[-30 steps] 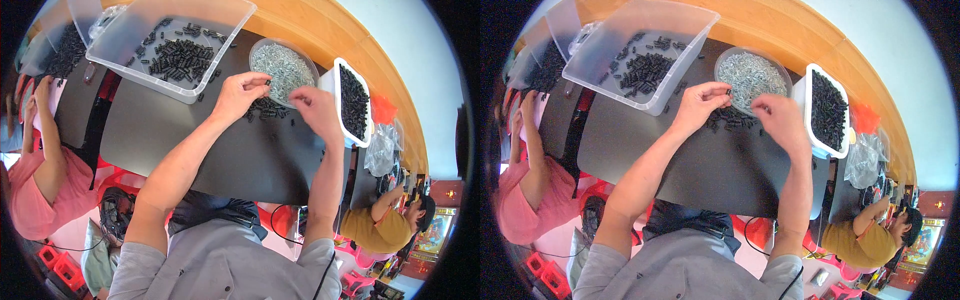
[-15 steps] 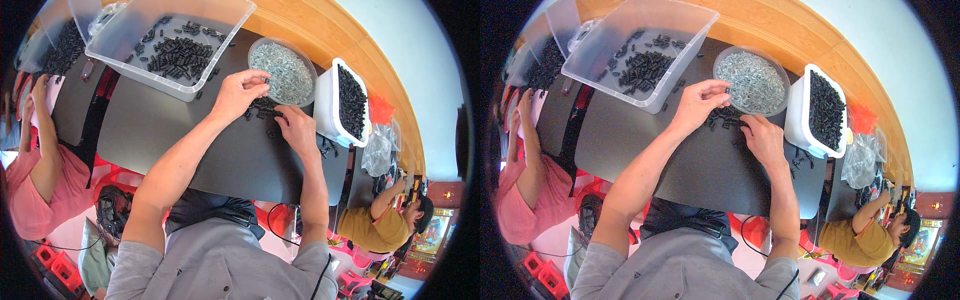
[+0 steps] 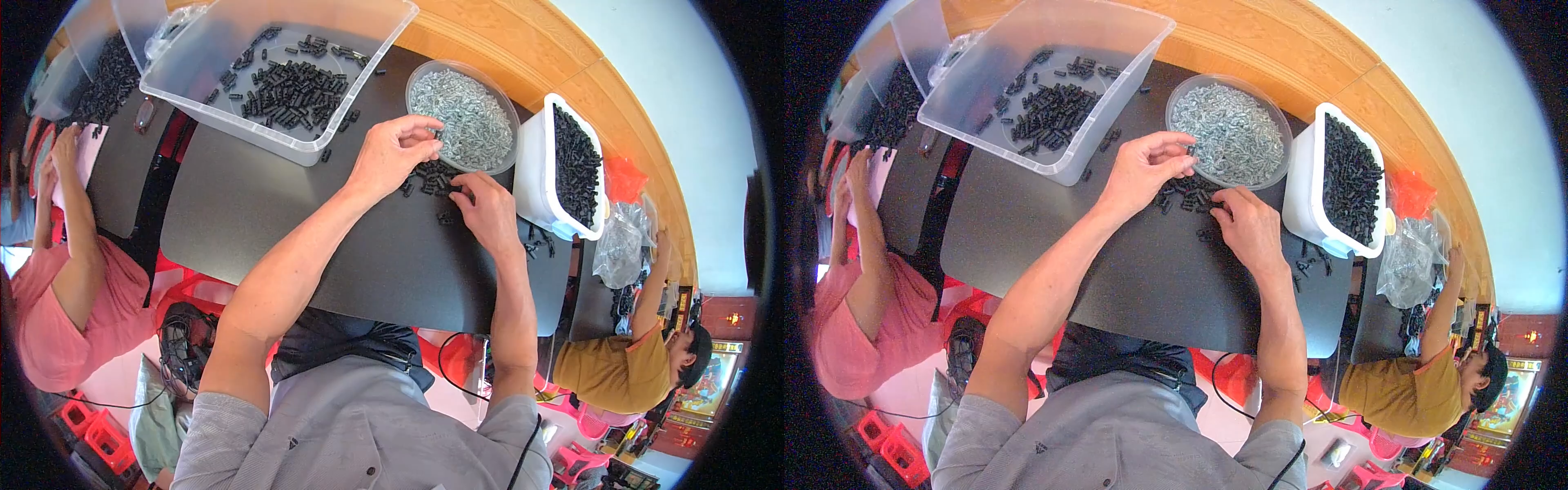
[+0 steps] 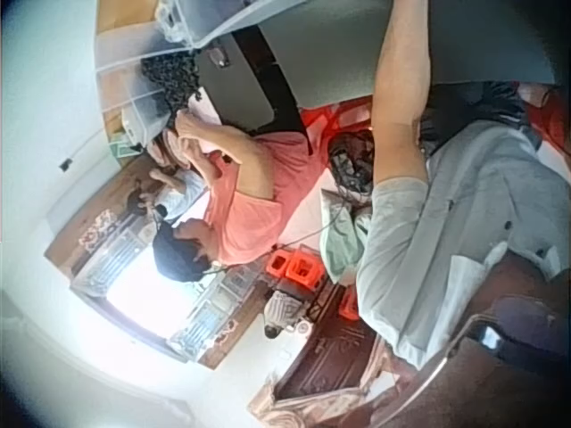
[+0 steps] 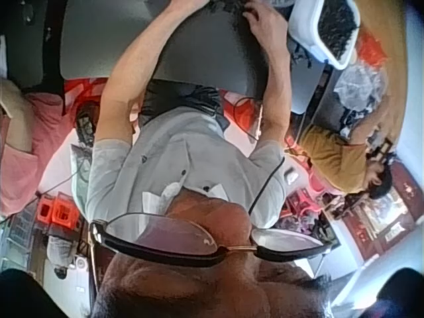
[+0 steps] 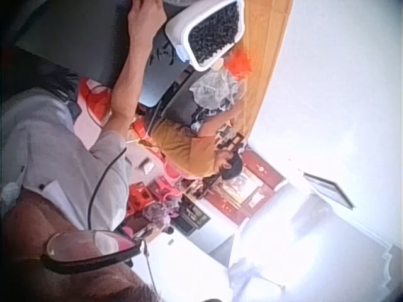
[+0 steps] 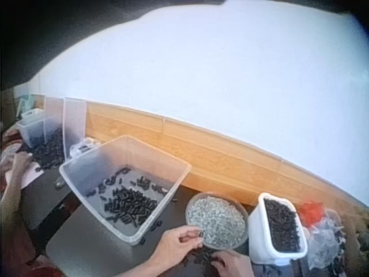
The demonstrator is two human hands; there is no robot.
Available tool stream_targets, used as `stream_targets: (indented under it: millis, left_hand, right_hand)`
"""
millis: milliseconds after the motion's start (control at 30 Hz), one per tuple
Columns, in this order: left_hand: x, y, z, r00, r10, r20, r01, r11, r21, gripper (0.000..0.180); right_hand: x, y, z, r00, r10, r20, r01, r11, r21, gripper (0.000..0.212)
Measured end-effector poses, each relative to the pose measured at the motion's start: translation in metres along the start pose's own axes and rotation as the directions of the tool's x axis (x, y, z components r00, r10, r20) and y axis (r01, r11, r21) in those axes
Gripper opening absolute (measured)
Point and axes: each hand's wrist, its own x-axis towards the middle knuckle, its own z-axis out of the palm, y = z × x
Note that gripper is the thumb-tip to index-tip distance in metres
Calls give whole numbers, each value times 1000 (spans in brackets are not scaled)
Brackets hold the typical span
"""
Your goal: The person assembles small black cylindrical parts with tiny silver rings by hand.
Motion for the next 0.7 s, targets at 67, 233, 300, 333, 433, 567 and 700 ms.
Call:
stream_targets:
  millis: [67,233,300,333,433,567,700]
  left_hand:
    - [0,-3,0,1000,-11,-2,11,1000,25,27]
    - [-1,-2,1,1000,-15,11,14,998,60,27]
    - [-1,-2,2,1000,-12,13,11,997,71,27]
    - [-1,-4,3,1000,-14,19,13,999,45,27]
    - [-2,-6,4,1000,-10,22,10,999,30,28]
    - [-4,-3,3,998,-8,57,-1,987,160,27]
    - [-4,2,6,996,-29,85,15,986,166,27]
  right_hand:
    - [0,-1,-1,1000,4,10,-4,1000,-3,20]
    - [-2,-2,-3,999,-45,-2,45,999,-22,15]
    - [-4,3,2,993,-99,-59,97,995,-32,14]
    - [-4,4,3,982,-152,-112,148,988,-44,12]
    - [-5,3,1,981,-147,-126,143,989,-41,10]
    - [4,-10,-16,981,32,-190,12,974,226,14]
    - [26,-13,-29,987,86,-137,-2,855,519,17]
